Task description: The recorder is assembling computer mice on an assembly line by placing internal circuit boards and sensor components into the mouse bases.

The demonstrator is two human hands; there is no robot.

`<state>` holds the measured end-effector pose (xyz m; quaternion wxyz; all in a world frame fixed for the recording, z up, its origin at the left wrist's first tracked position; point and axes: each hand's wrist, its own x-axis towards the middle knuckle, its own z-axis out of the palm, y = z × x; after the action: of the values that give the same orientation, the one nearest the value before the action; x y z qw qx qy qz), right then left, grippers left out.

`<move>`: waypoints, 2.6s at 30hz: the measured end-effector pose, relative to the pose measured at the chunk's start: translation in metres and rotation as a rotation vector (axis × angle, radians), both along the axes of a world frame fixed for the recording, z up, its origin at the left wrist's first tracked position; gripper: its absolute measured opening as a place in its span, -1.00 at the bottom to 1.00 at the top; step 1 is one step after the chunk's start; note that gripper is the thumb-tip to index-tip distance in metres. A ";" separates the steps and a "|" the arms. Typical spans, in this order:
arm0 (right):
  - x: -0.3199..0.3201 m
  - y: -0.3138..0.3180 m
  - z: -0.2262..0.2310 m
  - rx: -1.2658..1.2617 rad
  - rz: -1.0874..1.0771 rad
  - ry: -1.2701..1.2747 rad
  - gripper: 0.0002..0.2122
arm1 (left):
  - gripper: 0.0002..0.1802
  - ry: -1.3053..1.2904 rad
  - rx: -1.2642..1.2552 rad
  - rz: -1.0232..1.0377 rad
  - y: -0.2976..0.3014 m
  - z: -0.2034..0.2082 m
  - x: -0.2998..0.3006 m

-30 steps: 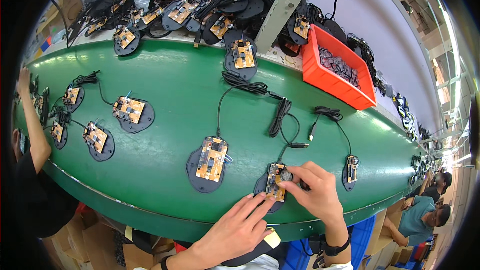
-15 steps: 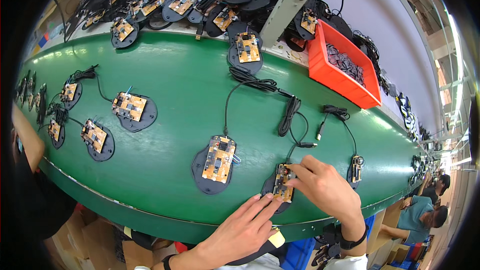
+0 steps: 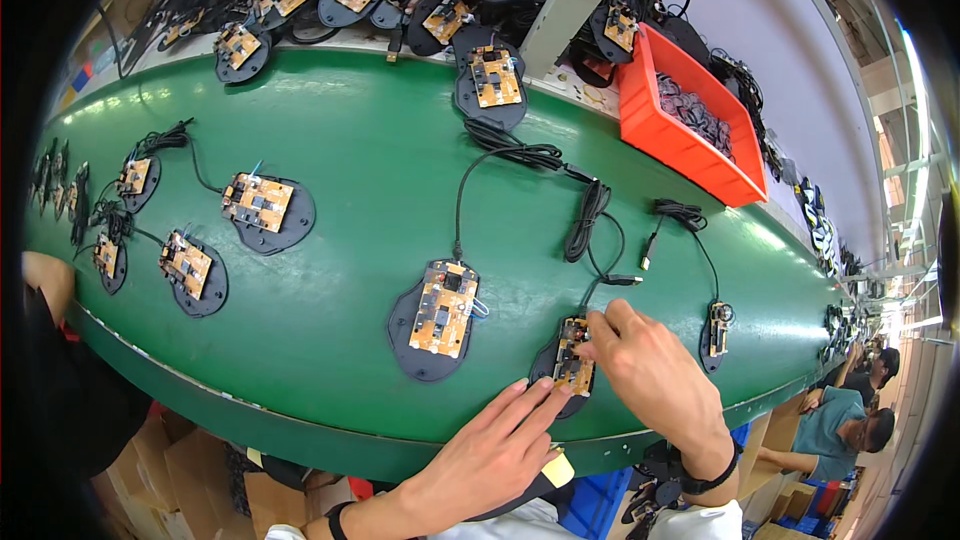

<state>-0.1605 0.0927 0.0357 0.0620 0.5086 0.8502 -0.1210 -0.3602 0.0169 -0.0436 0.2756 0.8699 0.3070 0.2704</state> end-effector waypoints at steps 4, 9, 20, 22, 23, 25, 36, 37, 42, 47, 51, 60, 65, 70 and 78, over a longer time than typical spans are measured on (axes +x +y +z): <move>0.004 -0.003 -0.009 -0.038 -0.023 -0.044 -0.75 | -0.65 -0.008 -0.007 -0.001 -0.001 0.000 -0.001; 0.021 -0.023 -0.026 0.146 -0.171 0.419 -0.53 | -0.75 -0.290 -0.177 0.062 0.000 0.010 -0.017; -0.034 -0.071 -0.006 0.140 -0.058 0.946 -0.72 | -0.81 -0.436 -0.492 0.176 0.012 0.045 -0.046; -0.039 -0.075 -0.012 0.190 -0.078 1.010 -0.75 | -0.77 -0.418 -0.487 0.222 0.010 0.049 -0.043; -0.039 -0.079 -0.017 0.288 -0.036 0.933 -0.77 | -0.73 -0.409 -0.483 0.271 0.010 0.051 -0.042; -0.036 -0.085 -0.024 0.467 0.073 0.825 -0.80 | -0.70 -0.348 -0.536 0.280 0.012 0.050 -0.043; 0.021 -0.054 -0.035 0.192 -0.547 1.032 -0.88 | -0.76 -0.255 -0.226 0.097 0.017 0.027 -0.014; 0.023 -0.050 -0.041 0.114 -0.474 1.014 -0.88 | -0.75 -0.162 -0.084 0.074 0.016 0.027 -0.007; 0.024 -0.038 -0.044 -0.021 -0.300 0.932 -0.88 | -0.67 0.048 0.209 0.079 0.015 0.011 0.007; 0.026 -0.034 -0.044 -0.013 -0.268 0.891 -0.88 | -0.64 0.045 0.250 0.062 0.016 0.010 0.007; 0.026 -0.034 -0.046 0.019 -0.238 0.892 -0.88 | -0.63 0.060 0.273 0.049 0.016 0.012 0.007; 0.027 -0.033 -0.044 -0.003 -0.242 0.916 -0.88 | -0.61 0.089 0.247 0.026 0.018 0.013 0.005; 0.021 -0.035 -0.043 0.009 -0.295 0.874 -0.87 | -0.62 0.082 0.254 0.020 0.019 0.013 0.005; 0.016 -0.039 -0.043 0.068 -0.287 0.786 -0.84 | -0.62 0.143 0.240 0.019 0.020 0.015 0.006; -0.015 -0.043 -0.032 0.372 -0.753 0.789 -0.85 | -0.64 0.150 0.224 0.006 0.020 0.015 0.010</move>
<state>-0.1757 0.0498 0.0040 -0.3978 0.6950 0.5762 -0.1636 -0.3506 0.0366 -0.0287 0.1523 0.9120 0.2972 0.2380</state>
